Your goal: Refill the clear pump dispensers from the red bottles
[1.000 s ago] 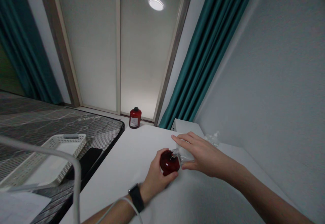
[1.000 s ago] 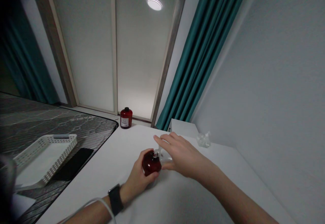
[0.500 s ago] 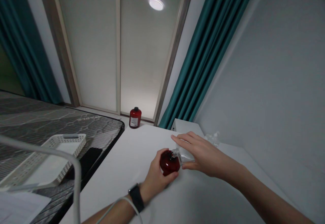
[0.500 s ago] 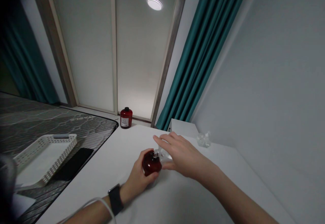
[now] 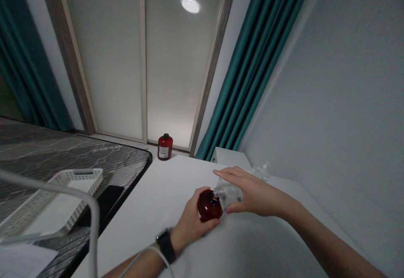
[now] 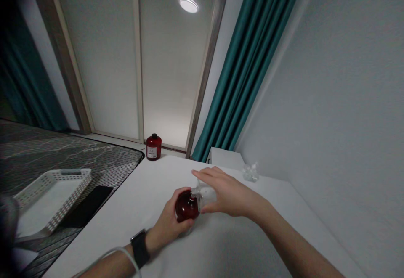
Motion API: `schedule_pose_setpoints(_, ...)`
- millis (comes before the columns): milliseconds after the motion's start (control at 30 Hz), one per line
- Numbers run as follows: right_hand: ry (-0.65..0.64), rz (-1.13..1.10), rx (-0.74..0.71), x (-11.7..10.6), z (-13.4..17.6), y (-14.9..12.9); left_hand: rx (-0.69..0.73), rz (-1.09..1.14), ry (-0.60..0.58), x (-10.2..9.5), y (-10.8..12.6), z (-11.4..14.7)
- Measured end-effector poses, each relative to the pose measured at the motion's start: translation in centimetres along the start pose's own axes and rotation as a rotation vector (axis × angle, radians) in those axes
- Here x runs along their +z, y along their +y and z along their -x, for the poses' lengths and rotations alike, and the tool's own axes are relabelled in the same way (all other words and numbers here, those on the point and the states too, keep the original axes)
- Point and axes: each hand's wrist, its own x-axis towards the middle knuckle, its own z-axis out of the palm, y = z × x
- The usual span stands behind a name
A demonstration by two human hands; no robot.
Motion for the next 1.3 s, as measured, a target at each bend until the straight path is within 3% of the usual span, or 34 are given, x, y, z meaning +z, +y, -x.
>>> schedule_pose_setpoints(167,0.138,-0.352,0.117,2.8,0.8,3.2,-0.03,0.076,-0.05,-0.1,-0.3,-0.1)
schedule_pose_setpoints(300,0.413,-0.752,0.171,8.6,1.1,6.8,-0.058,0.117,-0.057,-0.4,-0.7,-0.4)
schedule_pose_setpoints(433,0.655,-0.856,0.248,14.3,0.5,9.0,-0.089,0.131,-0.045,-0.7,-1.5,-0.7)
schedule_pose_setpoints(533,0.764,-0.971,0.269,16.6,0.0,9.5,-0.104,0.104,-0.045,-0.8,-1.9,-0.8)
schedule_pose_setpoints(733,0.862,-0.982,0.292,17.5,0.1,10.0,-0.155,0.08,-0.071,-0.8,-1.9,-1.2)
schedule_pose_setpoints(867,0.909,-0.971,0.287,17.9,0.4,10.4,-0.121,0.091,-0.169,-1.7,-1.3,-2.1)
schedule_pose_setpoints(1067,0.957,-0.991,0.274,18.2,0.2,10.7,0.034,-0.322,-0.173,-3.9,0.1,-3.0)
schedule_pose_setpoints(1300,1.021,-1.001,0.295,18.2,0.1,10.6,0.126,-0.445,-0.279,-5.3,0.7,-4.6)
